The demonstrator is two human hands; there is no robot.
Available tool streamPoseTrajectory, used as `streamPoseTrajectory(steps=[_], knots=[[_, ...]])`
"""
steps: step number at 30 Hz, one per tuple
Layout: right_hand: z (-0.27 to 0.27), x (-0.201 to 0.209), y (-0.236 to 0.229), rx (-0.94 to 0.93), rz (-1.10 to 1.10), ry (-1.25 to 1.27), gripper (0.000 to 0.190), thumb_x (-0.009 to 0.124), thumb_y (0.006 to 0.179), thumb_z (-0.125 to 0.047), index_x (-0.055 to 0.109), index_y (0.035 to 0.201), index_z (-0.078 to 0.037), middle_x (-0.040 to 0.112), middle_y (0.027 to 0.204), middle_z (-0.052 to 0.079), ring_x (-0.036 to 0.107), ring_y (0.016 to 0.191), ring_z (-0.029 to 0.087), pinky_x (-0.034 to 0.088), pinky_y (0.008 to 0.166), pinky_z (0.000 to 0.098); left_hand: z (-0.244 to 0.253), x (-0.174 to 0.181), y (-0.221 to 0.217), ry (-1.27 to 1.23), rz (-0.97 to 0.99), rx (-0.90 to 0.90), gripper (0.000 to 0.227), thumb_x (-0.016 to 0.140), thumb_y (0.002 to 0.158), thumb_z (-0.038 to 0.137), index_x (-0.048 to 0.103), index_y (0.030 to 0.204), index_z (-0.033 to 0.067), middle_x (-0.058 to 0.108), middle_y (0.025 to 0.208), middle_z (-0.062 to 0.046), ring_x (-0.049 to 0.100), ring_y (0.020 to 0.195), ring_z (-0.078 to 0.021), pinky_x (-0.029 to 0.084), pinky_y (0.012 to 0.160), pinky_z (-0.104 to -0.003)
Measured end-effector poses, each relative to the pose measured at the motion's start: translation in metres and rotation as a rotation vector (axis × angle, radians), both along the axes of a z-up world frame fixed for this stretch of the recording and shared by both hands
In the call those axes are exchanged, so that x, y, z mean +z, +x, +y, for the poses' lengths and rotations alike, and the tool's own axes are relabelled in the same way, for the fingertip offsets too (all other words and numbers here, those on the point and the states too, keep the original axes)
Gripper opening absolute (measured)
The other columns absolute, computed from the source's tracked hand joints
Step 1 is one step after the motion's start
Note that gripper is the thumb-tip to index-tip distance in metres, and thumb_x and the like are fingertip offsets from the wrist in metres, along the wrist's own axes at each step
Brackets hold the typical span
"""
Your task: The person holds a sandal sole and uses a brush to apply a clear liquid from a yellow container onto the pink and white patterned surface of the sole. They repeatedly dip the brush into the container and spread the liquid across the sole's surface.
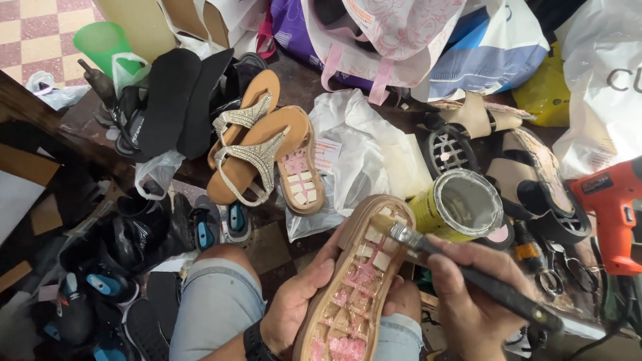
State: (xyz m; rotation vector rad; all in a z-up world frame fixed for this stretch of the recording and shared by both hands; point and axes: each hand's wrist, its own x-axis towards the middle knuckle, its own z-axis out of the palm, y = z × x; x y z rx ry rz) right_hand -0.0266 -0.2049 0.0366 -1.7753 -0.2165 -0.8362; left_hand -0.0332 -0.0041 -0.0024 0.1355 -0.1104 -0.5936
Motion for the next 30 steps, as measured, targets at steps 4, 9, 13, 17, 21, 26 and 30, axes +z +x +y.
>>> streamPoseTrajectory(steps=[4, 9, 13, 17, 21, 26, 30], knots=[[0.003, -0.004, -0.003, -0.172, 0.02, -0.068, 0.023, 0.079, 0.092, -0.019, 0.07, 0.1, 0.0, 0.077, 0.1, 0.019, 0.077, 0.086, 0.021, 0.062, 0.084, 0.0281, -0.001, 0.004, -0.001, -0.098, 0.091, 0.004, 0.077, 0.054, 0.108, 0.018, 0.017, 0.175, 0.0225, 0.041, 0.163, -0.035, 0.055, 0.135, -0.0549, 0.053, 0.109, -0.06], [0.012, -0.004, -0.006, -0.128, -0.008, -0.012, 0.02, 0.078, 0.092, -0.015, 0.068, 0.099, 0.002, 0.076, 0.099, 0.023, 0.079, 0.09, 0.025, 0.066, 0.094, 0.0332, 0.003, 0.014, -0.002, -0.08, 0.037, -0.004, 0.081, 0.058, 0.106, 0.019, 0.017, 0.176, 0.0203, 0.044, 0.162, -0.031, 0.057, 0.135, -0.0484, 0.055, 0.108, -0.056], [0.017, -0.001, -0.011, -0.254, -0.08, -0.136, 0.02, 0.079, 0.094, -0.012, 0.069, 0.1, 0.004, 0.076, 0.096, 0.022, 0.077, 0.083, 0.024, 0.063, 0.084, 0.0312, 0.004, 0.007, -0.005, -0.032, 0.033, 0.02, 0.079, 0.057, 0.106, 0.02, 0.018, 0.174, 0.0207, 0.045, 0.163, -0.03, 0.058, 0.134, -0.0493, 0.055, 0.107, -0.055], [0.024, 0.005, -0.029, -0.445, -0.008, -0.316, 0.022, 0.085, 0.095, -0.021, 0.073, 0.097, -0.002, 0.075, 0.088, 0.016, 0.073, 0.073, 0.021, 0.058, 0.073, 0.0311, 0.004, 0.0, -0.007, -0.015, 0.03, 0.05, 0.077, 0.059, 0.106, 0.02, 0.021, 0.173, 0.0225, 0.044, 0.162, -0.032, 0.056, 0.136, -0.0513, 0.053, 0.11, -0.06], [0.045, 0.024, -0.038, -0.54, 0.044, -0.423, 0.022, 0.086, 0.098, -0.018, 0.074, 0.093, 0.0, 0.072, 0.082, 0.016, 0.067, 0.068, 0.023, 0.053, 0.068, 0.0345, -0.002, -0.002, -0.01, -0.004, -0.016, 0.096, 0.078, 0.058, 0.106, 0.02, 0.019, 0.173, 0.0214, 0.048, 0.158, -0.032, 0.058, 0.136, -0.0478, 0.053, 0.111, -0.057], [0.048, 0.011, -0.033, -0.568, 0.077, -0.488, 0.027, 0.081, 0.099, -0.032, 0.079, 0.099, -0.005, 0.077, 0.088, 0.013, 0.073, 0.075, 0.024, 0.055, 0.071, 0.0351, -0.004, 0.01, -0.011, 0.066, -0.031, 0.115, 0.082, 0.061, 0.104, 0.024, 0.019, 0.174, 0.019, 0.056, 0.152, -0.027, 0.063, 0.131, -0.0413, 0.057, 0.107, -0.052], [0.044, 0.004, -0.02, -0.303, -0.063, -0.244, 0.023, 0.081, 0.094, -0.014, 0.07, 0.102, 0.005, 0.078, 0.096, 0.02, 0.078, 0.08, 0.021, 0.063, 0.073, 0.0282, 0.001, 0.004, -0.009, 0.065, -0.075, 0.099, 0.08, 0.057, 0.108, 0.023, 0.015, 0.176, 0.0199, 0.053, 0.155, -0.028, 0.061, 0.133, -0.0424, 0.055, 0.11, -0.055]])
